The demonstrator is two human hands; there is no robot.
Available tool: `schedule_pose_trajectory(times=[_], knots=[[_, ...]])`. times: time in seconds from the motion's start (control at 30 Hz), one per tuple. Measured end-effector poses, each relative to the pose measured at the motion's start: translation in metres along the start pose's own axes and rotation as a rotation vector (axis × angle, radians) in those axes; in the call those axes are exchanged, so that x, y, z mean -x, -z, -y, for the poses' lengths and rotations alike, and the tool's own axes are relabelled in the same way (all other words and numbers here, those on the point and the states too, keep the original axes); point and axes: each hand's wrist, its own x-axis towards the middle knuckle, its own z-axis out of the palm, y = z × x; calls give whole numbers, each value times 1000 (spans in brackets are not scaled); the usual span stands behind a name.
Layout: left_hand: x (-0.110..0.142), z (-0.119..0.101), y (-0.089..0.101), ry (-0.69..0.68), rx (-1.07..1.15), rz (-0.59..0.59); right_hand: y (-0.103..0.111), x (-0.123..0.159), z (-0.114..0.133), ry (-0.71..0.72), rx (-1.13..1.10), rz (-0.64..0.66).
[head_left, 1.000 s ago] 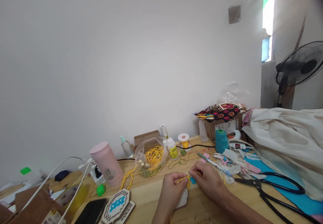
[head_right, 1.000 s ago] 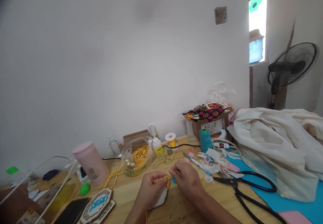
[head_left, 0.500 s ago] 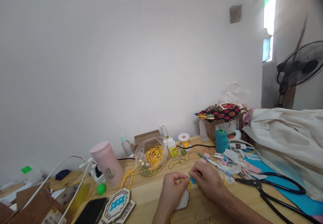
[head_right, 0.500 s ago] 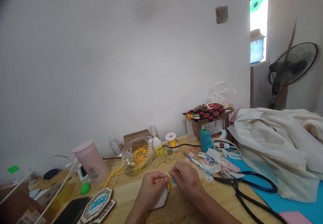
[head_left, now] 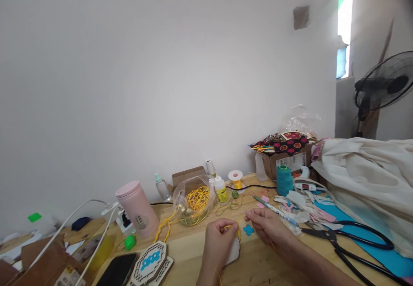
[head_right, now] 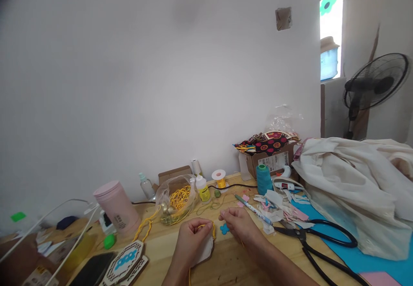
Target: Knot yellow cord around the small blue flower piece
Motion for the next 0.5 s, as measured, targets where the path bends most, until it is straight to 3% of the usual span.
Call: schedule_pose_trajectory(times=[0.07,0.17,0.3,0.5], knots=[[1,-2,0,-7,-1,1,1,2,2,-114,-140,59],[1,-3,0,8,13,1,3,5,3,-173,-244,158],[0,0,-1,0,14,10,2,5,3,-126,-252,241],[1,-2,-1,-2,41,82,-5,-2,-8,-14,-72,260]])
